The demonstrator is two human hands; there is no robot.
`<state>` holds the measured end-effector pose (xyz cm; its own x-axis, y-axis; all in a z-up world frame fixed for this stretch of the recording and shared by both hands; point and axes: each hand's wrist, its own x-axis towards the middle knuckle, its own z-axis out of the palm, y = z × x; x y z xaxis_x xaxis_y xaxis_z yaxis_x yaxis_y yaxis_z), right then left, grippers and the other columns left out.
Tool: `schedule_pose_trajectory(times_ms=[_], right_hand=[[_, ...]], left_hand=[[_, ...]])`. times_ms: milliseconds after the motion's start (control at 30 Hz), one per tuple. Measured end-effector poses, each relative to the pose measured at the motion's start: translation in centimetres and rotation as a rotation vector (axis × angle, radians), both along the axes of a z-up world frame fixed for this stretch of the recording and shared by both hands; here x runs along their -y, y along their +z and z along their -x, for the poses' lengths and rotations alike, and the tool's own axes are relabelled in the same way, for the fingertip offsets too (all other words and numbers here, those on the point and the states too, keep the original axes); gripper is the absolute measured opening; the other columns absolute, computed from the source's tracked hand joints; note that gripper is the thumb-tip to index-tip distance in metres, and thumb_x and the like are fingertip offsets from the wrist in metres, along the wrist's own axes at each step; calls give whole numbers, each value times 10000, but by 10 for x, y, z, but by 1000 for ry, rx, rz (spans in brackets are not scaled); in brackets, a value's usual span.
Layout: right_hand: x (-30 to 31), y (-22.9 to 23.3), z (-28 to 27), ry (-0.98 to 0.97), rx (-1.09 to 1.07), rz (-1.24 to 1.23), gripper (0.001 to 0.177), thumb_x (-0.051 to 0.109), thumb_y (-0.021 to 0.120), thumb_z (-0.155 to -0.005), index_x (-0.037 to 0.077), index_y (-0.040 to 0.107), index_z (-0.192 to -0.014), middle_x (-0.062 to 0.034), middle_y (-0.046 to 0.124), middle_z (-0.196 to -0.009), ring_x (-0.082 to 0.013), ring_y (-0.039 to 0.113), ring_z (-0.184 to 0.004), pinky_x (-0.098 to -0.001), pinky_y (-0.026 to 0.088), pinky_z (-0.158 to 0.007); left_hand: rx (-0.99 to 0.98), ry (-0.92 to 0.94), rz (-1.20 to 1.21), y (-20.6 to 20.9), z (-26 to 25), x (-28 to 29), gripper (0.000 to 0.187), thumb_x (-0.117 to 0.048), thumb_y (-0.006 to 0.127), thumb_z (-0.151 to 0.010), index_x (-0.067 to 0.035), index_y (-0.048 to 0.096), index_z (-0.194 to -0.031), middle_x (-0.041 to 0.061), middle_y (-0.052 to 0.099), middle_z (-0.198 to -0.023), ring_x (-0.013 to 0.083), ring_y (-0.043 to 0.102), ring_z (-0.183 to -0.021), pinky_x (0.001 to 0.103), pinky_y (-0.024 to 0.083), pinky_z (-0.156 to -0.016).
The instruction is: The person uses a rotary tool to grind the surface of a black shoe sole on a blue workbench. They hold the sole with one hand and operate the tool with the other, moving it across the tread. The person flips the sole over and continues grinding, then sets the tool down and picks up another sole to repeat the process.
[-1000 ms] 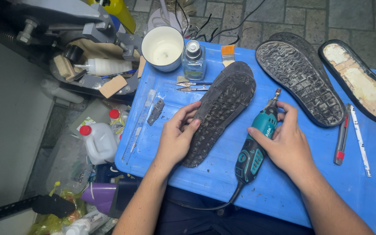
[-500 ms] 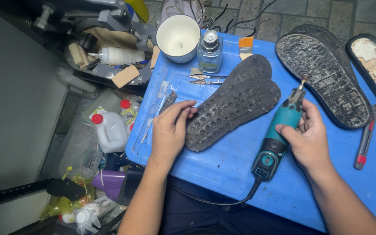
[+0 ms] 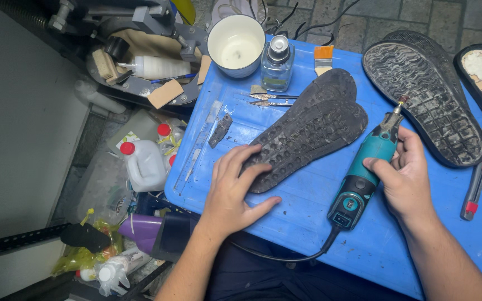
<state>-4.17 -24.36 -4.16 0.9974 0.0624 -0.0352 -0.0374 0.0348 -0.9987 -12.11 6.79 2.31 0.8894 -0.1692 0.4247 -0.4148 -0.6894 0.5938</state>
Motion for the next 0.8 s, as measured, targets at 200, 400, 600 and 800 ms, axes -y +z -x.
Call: schedule_pose_trajectory(times_ms=[200, 400, 600, 800], right_hand=[[-1, 0, 0, 0, 1, 3, 663, -57, 636, -846, -9, 406, -1467, -100, 562, -1258, -136, 602, -1094, -304, 531, -942], [-2, -2, 0, 16, 23, 6, 678, -50, 646, -849, -14, 399, -1480, -102, 559, -1278, -142, 598, -1130, -302, 521, -970], [-2, -3, 0, 19, 22, 12, 680, -37, 658, -850, -5, 401, -1479, -92, 556, -1285, -141, 598, -1142, -300, 518, -977], [-2, -2, -1, 15, 7, 18, 679, -35, 660, -840, -6, 404, -1469, -97, 557, -1269, -149, 603, -1113, -310, 529, -938]], left_hand=[[67, -67, -87, -22, -6, 5, 170, -196, 832, -850, -112, 743, -967, 30, 699, -1232, 268, 604, -1306, 492, 418, -1165], [105, -11, -100, -22, -7, 19, 140, -184, 823, -868, -100, 712, -882, -7, 701, -1079, 240, 635, -1207, 526, 415, -1148], [87, -5, -152, -18, -26, 54, 200, -161, 780, -855, -40, 678, -978, 97, 650, -1175, 322, 580, -1218, 523, 422, -1104], [109, 1, -255, -23, -39, 68, 144, -99, 680, -872, -40, 688, -1002, 80, 655, -1190, 310, 596, -1230, 540, 480, -1089]])
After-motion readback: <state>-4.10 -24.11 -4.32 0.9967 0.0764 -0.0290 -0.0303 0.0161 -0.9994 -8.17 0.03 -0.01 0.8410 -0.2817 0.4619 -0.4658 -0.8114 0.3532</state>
